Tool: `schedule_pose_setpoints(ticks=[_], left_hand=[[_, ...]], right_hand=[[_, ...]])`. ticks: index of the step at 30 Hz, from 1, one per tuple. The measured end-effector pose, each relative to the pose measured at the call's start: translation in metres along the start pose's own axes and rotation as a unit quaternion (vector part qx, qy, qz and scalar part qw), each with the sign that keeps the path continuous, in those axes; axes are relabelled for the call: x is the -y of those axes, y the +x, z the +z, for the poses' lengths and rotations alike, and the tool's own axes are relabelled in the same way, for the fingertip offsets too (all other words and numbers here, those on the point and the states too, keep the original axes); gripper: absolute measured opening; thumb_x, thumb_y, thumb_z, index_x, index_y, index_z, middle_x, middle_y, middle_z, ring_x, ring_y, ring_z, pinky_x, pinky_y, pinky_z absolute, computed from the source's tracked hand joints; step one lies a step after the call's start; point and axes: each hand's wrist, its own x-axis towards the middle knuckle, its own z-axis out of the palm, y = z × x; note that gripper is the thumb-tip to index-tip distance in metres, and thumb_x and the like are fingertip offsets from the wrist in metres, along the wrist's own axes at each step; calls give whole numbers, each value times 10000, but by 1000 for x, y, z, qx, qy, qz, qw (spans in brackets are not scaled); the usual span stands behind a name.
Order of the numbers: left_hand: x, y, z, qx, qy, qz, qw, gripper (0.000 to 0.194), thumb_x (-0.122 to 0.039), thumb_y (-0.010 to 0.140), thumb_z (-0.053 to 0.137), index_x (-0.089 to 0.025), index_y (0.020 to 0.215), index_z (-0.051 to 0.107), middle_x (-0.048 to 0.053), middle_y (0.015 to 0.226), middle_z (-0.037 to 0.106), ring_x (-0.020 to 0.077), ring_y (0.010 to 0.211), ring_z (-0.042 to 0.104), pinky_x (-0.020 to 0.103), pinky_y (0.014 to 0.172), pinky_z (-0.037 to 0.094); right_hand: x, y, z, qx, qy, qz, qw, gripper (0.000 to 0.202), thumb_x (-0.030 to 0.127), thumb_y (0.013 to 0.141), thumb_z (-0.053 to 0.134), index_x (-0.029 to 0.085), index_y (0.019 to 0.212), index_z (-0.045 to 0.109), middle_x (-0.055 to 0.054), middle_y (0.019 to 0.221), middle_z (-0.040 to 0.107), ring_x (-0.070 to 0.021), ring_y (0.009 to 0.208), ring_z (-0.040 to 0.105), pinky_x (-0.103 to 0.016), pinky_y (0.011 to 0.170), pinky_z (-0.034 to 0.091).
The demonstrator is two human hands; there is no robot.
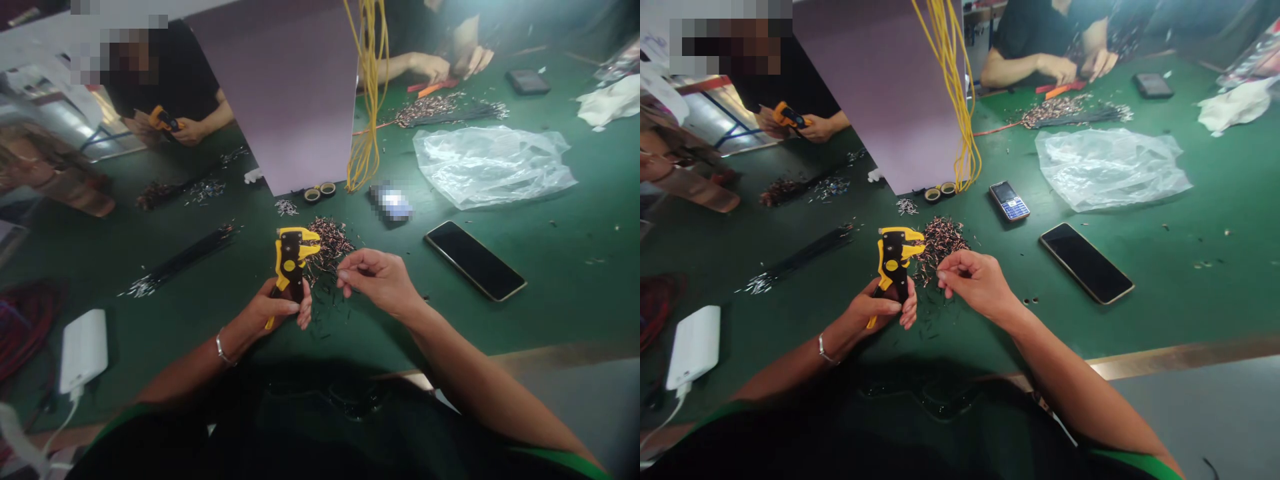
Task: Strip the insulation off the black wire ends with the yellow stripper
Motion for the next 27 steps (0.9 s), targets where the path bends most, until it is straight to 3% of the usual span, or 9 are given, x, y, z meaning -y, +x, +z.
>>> schedule_pose_setpoints(ticks=[15,20,27], left_hand=[[2,-1,2,47,12,-24,999,385,-192,648,735,-105,1013,648,94,832,659,222,723,635,395,714,529],[2,0,2,47,16,-12,999,391,-197,640,735,-111,1011,646,93,833,661,227,731,633,400,729,528],[0,-2,3,45,44,-16,998,411,-211,644,758,-115,1029,651,84,863,645,225,777,636,386,775,507]], right_hand=[[3,0,1,-1,68,10,998,166,320,721,754,193,756,653,2,589,688,-119,466,616,-282,494,518],[0,-4,7,-11,12,5,1000,107,284,733,720,203,752,653,11,585,680,-113,462,614,-280,503,515],[-2,-10,14,-57,-78,-54,994,58,264,787,660,219,752,647,15,590,662,-121,471,617,-291,510,508]])
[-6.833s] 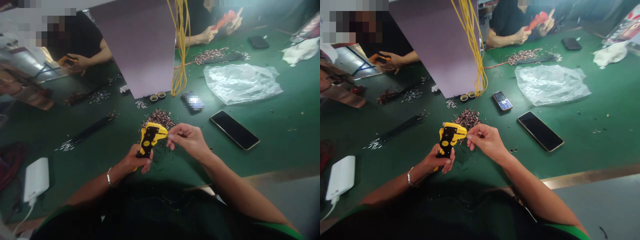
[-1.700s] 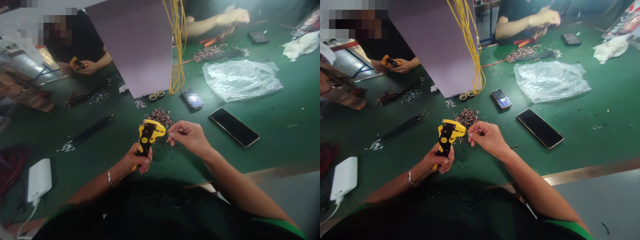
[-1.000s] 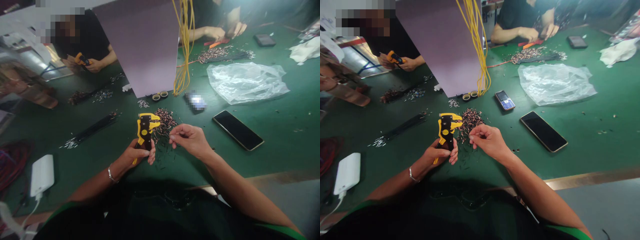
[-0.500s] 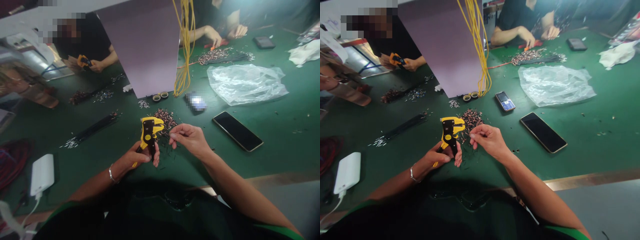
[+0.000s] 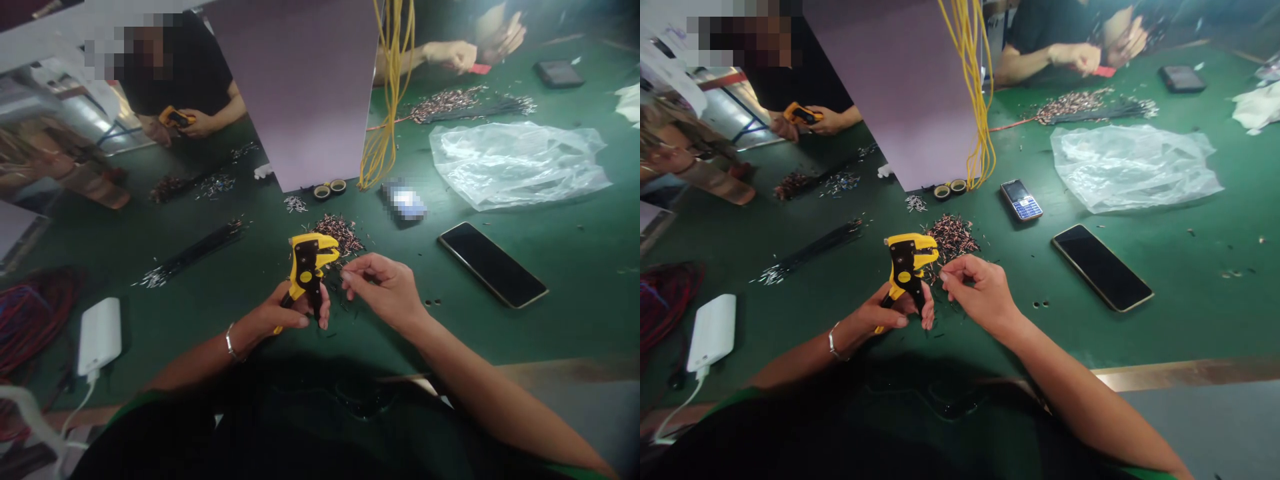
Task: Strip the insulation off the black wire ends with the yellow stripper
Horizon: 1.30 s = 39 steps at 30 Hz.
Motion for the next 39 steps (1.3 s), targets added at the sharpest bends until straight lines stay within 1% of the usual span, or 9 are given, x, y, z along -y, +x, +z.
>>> schedule_pose_setpoints(ticks=[5,8,11,16,20,23,28,35,39], left_hand=[[-2,-2,3,12,20,-9,1000,369,-218,663,761,-129,1004,654,87,879,642,214,787,625,362,764,495],[-3,-3,5,12,38,-14,999,336,-214,677,757,-127,983,649,90,887,642,217,803,622,372,790,492],[-4,-3,6,11,49,-6,999,308,-225,690,761,-126,958,646,91,876,644,223,807,623,379,799,492],[-1,-2,6,18,63,10,998,322,-247,728,754,-145,1009,634,91,903,648,218,812,626,374,787,500],[-4,-1,8,29,113,21,993,275,-278,743,757,-139,946,636,84,886,654,215,812,636,364,786,503],[-7,1,7,45,150,19,988,246,-286,759,739,-139,930,639,83,874,657,211,811,634,356,784,506],[-6,0,4,50,169,26,984,221,-265,780,715,-150,951,637,88,898,664,209,840,634,353,804,507],[-4,-1,4,32,228,55,971,174,-235,814,677,-144,955,631,89,880,679,200,823,644,342,787,525],[-2,-2,4,17,260,73,963,158,-216,832,647,-136,967,628,86,856,683,187,787,646,331,767,538]], right_hand=[[1,-6,5,-20,-71,-54,996,68,245,810,631,225,747,646,16,583,652,-132,520,624,-291,542,516],[2,-9,8,-23,-110,-89,990,94,244,827,614,229,741,649,12,613,683,-130,537,638,-277,550,519],[4,-9,10,-31,-147,-120,981,117,235,837,607,234,729,654,7,638,718,-133,553,658,-267,560,528],[3,-10,12,-38,-175,-181,967,132,209,860,611,234,736,648,17,616,727,-135,562,689,-247,568,546],[-1,-10,13,-58,-193,-246,948,138,200,876,609,226,741,625,26,608,723,-131,543,697,-227,522,533],[-3,-10,15,-58,-202,-275,938,133,170,883,607,221,760,615,29,605,724,-129,543,701,-226,538,546],[-4,-9,16,-56,-219,-300,927,127,167,900,605,224,787,611,32,618,728,-126,543,697,-232,548,554],[-7,-11,16,-41,-211,-302,929,127,133,899,605,210,803,638,28,618,721,-124,554,689,-235,571,553],[-10,-12,16,-35,-219,-298,928,122,153,913,590,214,829,654,23,641,734,-129,569,694,-248,579,562]])
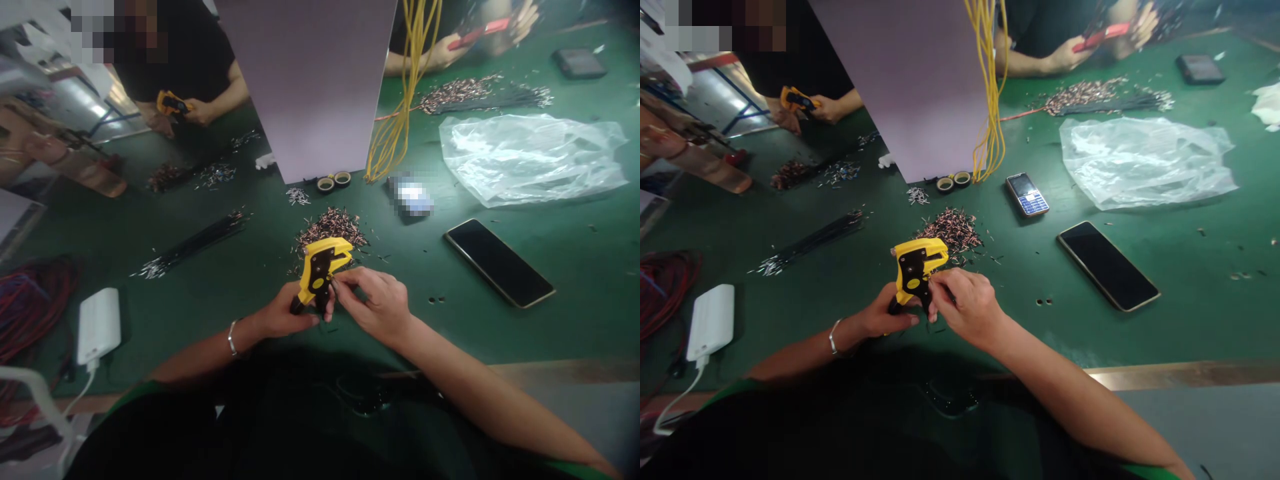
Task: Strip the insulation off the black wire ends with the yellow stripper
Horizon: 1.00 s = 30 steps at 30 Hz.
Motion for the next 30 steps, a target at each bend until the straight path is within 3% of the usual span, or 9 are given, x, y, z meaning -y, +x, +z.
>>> schedule_pose_setpoints(ticks=[19,30], left_hand=[[7,-2,2,-33,73,44,996,146,-139,798,603,-144,944,602,53,807,667,158,758,630,291,740,550],[7,-3,4,-47,100,28,993,75,-158,794,610,-142,867,610,42,760,650,151,712,602,275,700,525]], right_hand=[[0,1,0,5,-9,-8,1000,118,174,928,576,203,852,661,11,646,744,-129,558,698,-232,566,560],[-2,-1,2,12,0,-7,1000,123,155,918,576,207,881,681,13,642,736,-137,574,703,-240,579,559]])
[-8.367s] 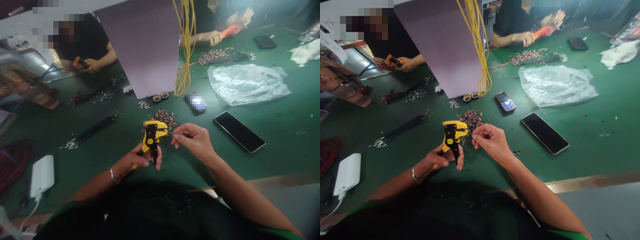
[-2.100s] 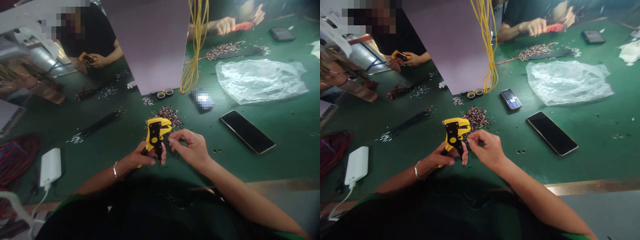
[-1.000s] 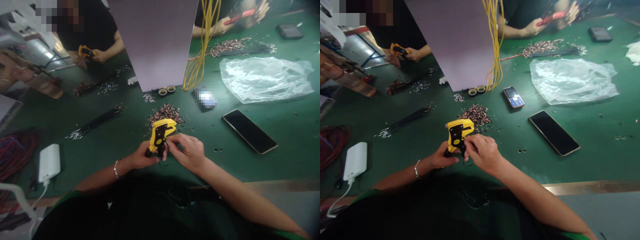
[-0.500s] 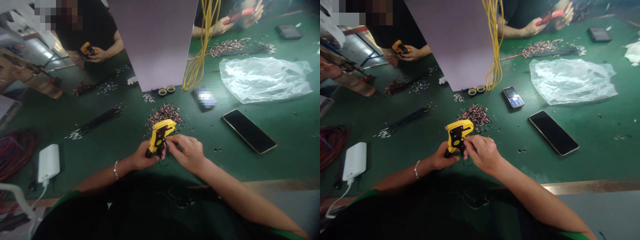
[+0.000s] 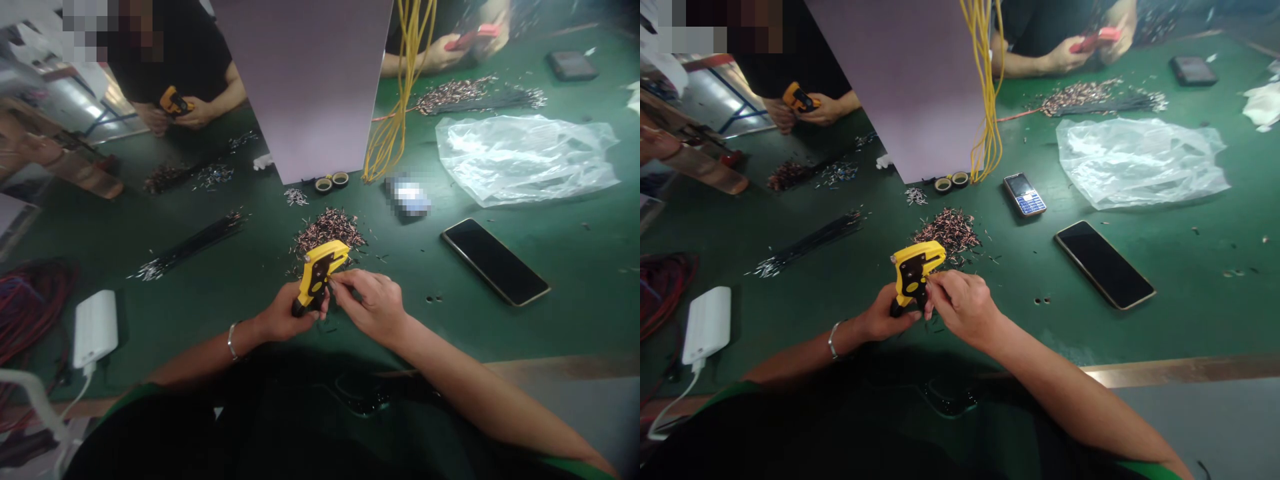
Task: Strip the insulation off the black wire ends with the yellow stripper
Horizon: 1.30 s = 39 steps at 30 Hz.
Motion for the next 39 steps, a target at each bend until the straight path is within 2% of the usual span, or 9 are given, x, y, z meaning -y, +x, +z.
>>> schedule_pose_setpoints(ticks=[7,15,21,26,32,36,39], left_hand=[[4,-4,4,-30,-25,-33,999,126,-220,813,653,-142,887,587,40,751,636,150,670,602,286,675,531],[2,-4,6,-56,11,-79,995,140,-251,796,678,-143,828,594,22,675,631,137,613,584,267,627,516],[1,-5,9,-83,-2,-120,989,197,-279,781,717,-149,786,569,-25,531,580,104,472,539,219,507,466],[4,-6,11,-101,-20,-122,987,215,-286,780,725,-154,757,556,-34,492,568,90,425,513,209,471,445],[4,-7,15,-149,-40,-138,978,247,-295,760,739,-157,750,534,-57,463,523,69,371,467,190,419,396],[4,-6,17,-151,-85,-143,974,268,-310,769,743,-159,772,522,-66,458,502,71,368,459,196,415,393],[3,-4,17,-129,-122,-126,976,254,-310,787,739,-141,803,549,-34,530,545,90,446,515,226,484,442]], right_hand=[[-1,-1,0,10,-20,-7,1000,147,171,934,557,197,876,689,-5,667,739,-139,596,706,-239,600,559],[-4,-1,3,3,-41,-36,999,152,177,954,537,181,883,671,-27,727,757,-148,649,724,-248,648,572],[-5,-1,4,4,-56,-40,998,157,171,950,531,181,895,678,-31,722,757,-154,634,718,-268,627,579],[-6,1,5,0,-64,-50,997,166,168,949,529,191,914,690,-26,717,754,-158,627,712,-274,614,575],[-5,5,7,-12,-68,-63,996,167,152,952,518,184,906,676,-34,737,766,-160,645,725,-267,628,578],[-5,5,8,-20,-52,-50,997,145,146,938,542,171,888,676,-46,746,772,-164,657,734,-264,636,580],[-5,5,6,-6,-24,-4,1000,145,160,926,556,186,873,688,-26,724,765,-152,627,725,-256,632,576]])
